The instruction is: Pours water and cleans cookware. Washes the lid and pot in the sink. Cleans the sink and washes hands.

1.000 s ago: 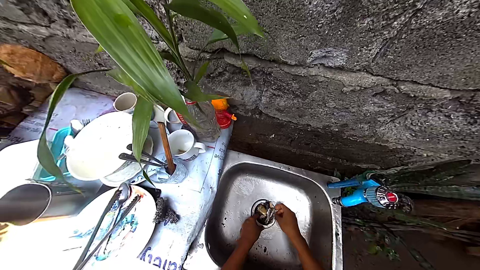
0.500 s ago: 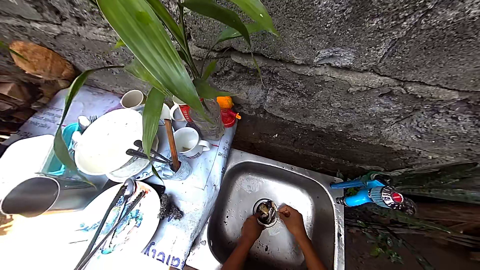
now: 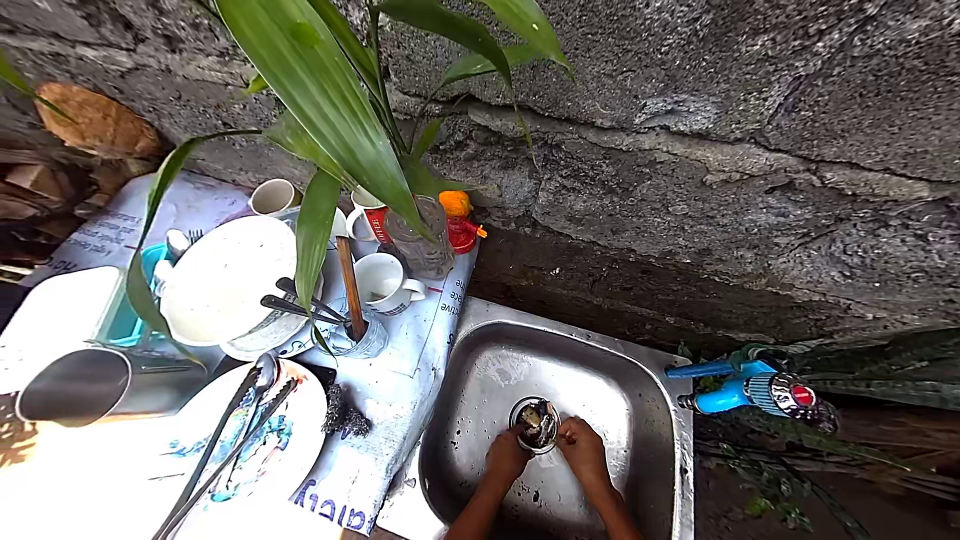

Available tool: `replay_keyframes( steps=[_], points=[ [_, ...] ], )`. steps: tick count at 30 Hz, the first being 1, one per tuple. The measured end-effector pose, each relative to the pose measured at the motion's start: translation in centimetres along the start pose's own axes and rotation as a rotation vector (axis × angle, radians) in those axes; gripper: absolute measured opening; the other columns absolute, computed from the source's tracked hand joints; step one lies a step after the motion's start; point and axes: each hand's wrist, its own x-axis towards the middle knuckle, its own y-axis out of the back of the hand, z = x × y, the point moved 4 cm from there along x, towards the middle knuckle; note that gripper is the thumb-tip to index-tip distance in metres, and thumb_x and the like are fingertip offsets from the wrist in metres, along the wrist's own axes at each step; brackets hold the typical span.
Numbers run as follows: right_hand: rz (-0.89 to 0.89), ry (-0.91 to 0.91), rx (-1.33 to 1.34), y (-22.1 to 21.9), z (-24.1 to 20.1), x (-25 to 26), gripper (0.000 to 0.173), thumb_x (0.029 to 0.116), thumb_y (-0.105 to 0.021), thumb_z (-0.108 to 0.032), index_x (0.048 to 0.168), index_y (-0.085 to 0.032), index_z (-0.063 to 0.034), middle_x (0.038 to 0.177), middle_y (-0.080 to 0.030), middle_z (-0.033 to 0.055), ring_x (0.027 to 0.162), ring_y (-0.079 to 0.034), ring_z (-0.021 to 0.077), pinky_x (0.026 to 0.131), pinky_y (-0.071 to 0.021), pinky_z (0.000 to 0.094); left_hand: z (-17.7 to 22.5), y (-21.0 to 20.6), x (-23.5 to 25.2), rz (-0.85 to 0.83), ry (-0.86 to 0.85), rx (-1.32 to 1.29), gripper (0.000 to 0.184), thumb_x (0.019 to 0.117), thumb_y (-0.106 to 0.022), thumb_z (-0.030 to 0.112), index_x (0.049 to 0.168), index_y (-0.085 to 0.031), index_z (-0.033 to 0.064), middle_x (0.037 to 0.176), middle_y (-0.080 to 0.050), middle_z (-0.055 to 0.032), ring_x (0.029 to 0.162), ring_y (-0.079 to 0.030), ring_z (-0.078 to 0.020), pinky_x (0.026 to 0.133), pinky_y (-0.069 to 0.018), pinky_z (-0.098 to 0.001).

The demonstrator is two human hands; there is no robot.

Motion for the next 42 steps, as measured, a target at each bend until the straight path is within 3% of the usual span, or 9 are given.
replay_keyframes(
  steps=[7,13,16,20,23,32,36,39,42],
  points=[
    [0.027,-0.085,0.220,0.5,-0.3,-0.3,0.018,0.1010,-0.063,-0.012,0.108,-0.076,-0.0002,0.096,-0.076,0.0147,0.089,-0.075,0.0238,0.089,-0.0598,0.0429,0.0,0.0,0.1,-0.004,-0.001,0.001,0.060,0.0933,-0.072,0.027,0.149,-0.052,0.0179,0.138,-0.062,-0.0171,0.125,-0.061,-0.0375,0.101,-0.0492,-0.0610],
    [-0.013,-0.256,0.304,-0.6,0.7,1.0,0.014,0.0940,-0.069,-0.003,0.106,-0.070,0.0037,0.091,-0.073,0.0164,0.079,-0.074,0.0231,0.080,-0.0618,0.0415,0.1,0.1,0.0,-0.006,0.009,-0.013,0.060,0.0924,-0.074,0.027,0.149,-0.053,0.0192,0.138,-0.062,-0.0174,0.125,-0.061,-0.0382,0.101,-0.0490,-0.0624],
    [-0.001,-0.300,0.284,-0.9,0.6,1.4,0.023,0.0907,-0.073,-0.005,0.112,-0.067,0.0038,0.094,-0.073,0.0177,0.079,-0.074,0.0263,0.079,-0.0611,0.0453,0.1,0.2,-0.1,-0.004,0.015,-0.011,0.060,0.0920,-0.074,0.027,0.148,-0.053,0.0198,0.139,-0.062,-0.0168,0.124,-0.061,-0.0382,0.100,-0.0495,-0.0625],
    [0.000,-0.345,0.201,-1.2,0.5,1.8,0.020,0.0890,-0.074,-0.010,0.106,-0.072,0.0001,0.097,-0.074,0.0175,0.086,-0.073,0.0299,0.084,-0.0578,0.0510,0.2,0.0,-0.1,-0.003,0.014,-0.015,0.061,0.0922,-0.074,0.027,0.149,-0.052,0.0194,0.137,-0.063,-0.0176,0.123,-0.062,-0.0383,0.100,-0.0497,-0.0621],
    [0.009,-0.374,0.299,-1.5,0.8,1.8,0.016,0.0886,-0.075,-0.009,0.102,-0.073,0.0004,0.090,-0.074,0.0155,0.077,-0.073,0.0255,0.078,-0.0597,0.0464,-0.2,-0.1,0.0,-0.012,0.006,-0.046,0.063,0.0917,-0.074,0.028,0.150,-0.051,0.0184,0.136,-0.063,-0.0180,0.124,-0.062,-0.0382,0.101,-0.0490,-0.0616],
    [0.100,-0.318,0.634,-2.0,1.4,1.0,0.008,0.0863,-0.073,0.006,0.095,-0.072,0.0059,0.082,-0.072,0.0156,0.062,-0.070,0.0192,0.064,-0.0624,0.0354,-0.9,1.9,-2.6,0.096,-0.033,-0.298,0.049,0.0924,-0.073,0.019,0.137,-0.058,0.0060,0.106,-0.071,-0.0173,0.097,-0.069,-0.0318,0.092,-0.0529,-0.0536],
    [0.095,-0.301,0.648,-2.0,1.4,0.7,0.008,0.0861,-0.073,0.007,0.094,-0.071,0.0067,0.080,-0.072,0.0162,0.061,-0.070,0.0200,0.063,-0.0623,0.0360,-0.1,4.0,-2.7,0.302,-0.111,-0.298,0.032,0.0987,-0.059,0.012,0.128,-0.061,-0.0004,0.113,-0.069,-0.0188,0.103,-0.068,-0.0310,0.094,-0.0543,-0.0490],
    [0.097,-0.242,0.633,-1.8,1.5,0.5,0.006,0.0854,-0.073,0.007,0.092,-0.071,0.0060,0.076,-0.071,0.0147,0.059,-0.069,0.0183,0.061,-0.0614,0.0345,1.6,6.0,-1.4,0.341,-0.320,-0.357,0.034,0.1046,-0.052,0.012,0.135,-0.059,-0.0026,0.134,-0.060,-0.0233,0.121,-0.063,-0.0315,0.107,-0.0491,-0.0431],
    [0.078,-0.180,0.613,-1.0,0.5,0.0,0.007,0.0845,-0.073,0.008,0.092,-0.071,0.0065,0.074,-0.071,0.0135,0.058,-0.068,0.0167,0.060,-0.0610,0.0329,2.4,8.2,-2.7,0.332,-0.349,-0.457,0.036,0.1073,-0.048,0.014,0.137,-0.057,-0.0032,0.137,-0.059,-0.0240,0.126,-0.060,-0.0312,0.110,-0.0468,-0.0423]
  ],
)
